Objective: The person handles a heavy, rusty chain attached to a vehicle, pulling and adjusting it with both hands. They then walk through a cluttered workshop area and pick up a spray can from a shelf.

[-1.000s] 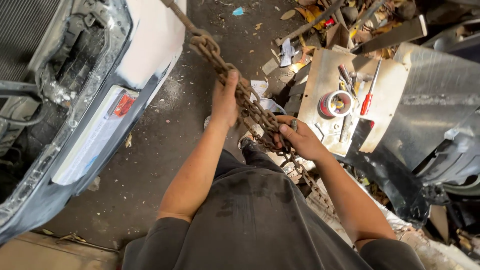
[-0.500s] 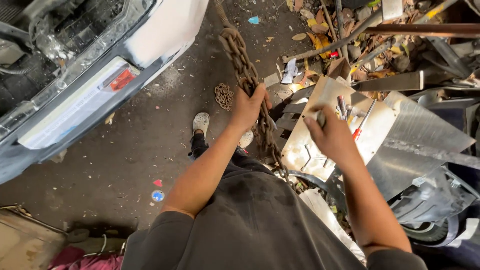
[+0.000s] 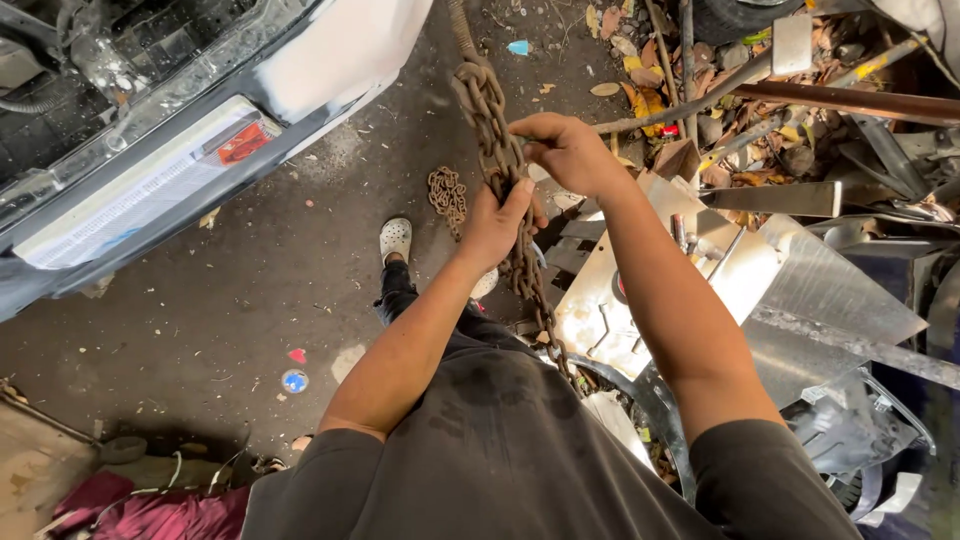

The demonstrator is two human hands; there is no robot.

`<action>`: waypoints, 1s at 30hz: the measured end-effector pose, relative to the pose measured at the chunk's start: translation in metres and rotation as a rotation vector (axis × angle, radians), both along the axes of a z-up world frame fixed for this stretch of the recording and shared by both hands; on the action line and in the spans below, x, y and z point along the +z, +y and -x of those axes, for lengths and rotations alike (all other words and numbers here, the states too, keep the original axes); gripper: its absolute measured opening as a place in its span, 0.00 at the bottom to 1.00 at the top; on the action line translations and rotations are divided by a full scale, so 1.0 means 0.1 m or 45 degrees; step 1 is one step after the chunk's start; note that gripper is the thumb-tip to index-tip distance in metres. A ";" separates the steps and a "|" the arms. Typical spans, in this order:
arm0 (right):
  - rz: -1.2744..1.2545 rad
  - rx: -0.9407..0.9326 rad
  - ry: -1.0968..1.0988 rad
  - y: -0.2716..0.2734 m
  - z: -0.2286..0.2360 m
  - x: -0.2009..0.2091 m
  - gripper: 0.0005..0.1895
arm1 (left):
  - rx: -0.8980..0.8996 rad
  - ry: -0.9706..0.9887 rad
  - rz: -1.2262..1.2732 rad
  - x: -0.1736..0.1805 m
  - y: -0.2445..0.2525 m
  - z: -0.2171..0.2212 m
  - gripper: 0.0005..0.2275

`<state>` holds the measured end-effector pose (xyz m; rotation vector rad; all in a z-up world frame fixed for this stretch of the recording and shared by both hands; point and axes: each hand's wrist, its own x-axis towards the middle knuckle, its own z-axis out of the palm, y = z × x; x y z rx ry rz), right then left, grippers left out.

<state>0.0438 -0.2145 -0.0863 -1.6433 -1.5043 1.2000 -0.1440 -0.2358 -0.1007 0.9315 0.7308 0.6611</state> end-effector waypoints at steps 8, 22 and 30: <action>0.148 0.269 0.329 0.11 0.14 0.13 0.15 | -0.009 0.013 0.082 -0.15 -0.04 0.09 0.15; 0.321 -0.025 0.608 -0.11 0.38 -0.09 0.28 | -0.035 -0.062 -0.055 -0.27 0.00 0.16 0.16; 0.244 -0.125 0.735 -0.14 0.42 -0.35 0.29 | 0.081 0.220 -0.113 -0.07 -0.07 0.15 0.13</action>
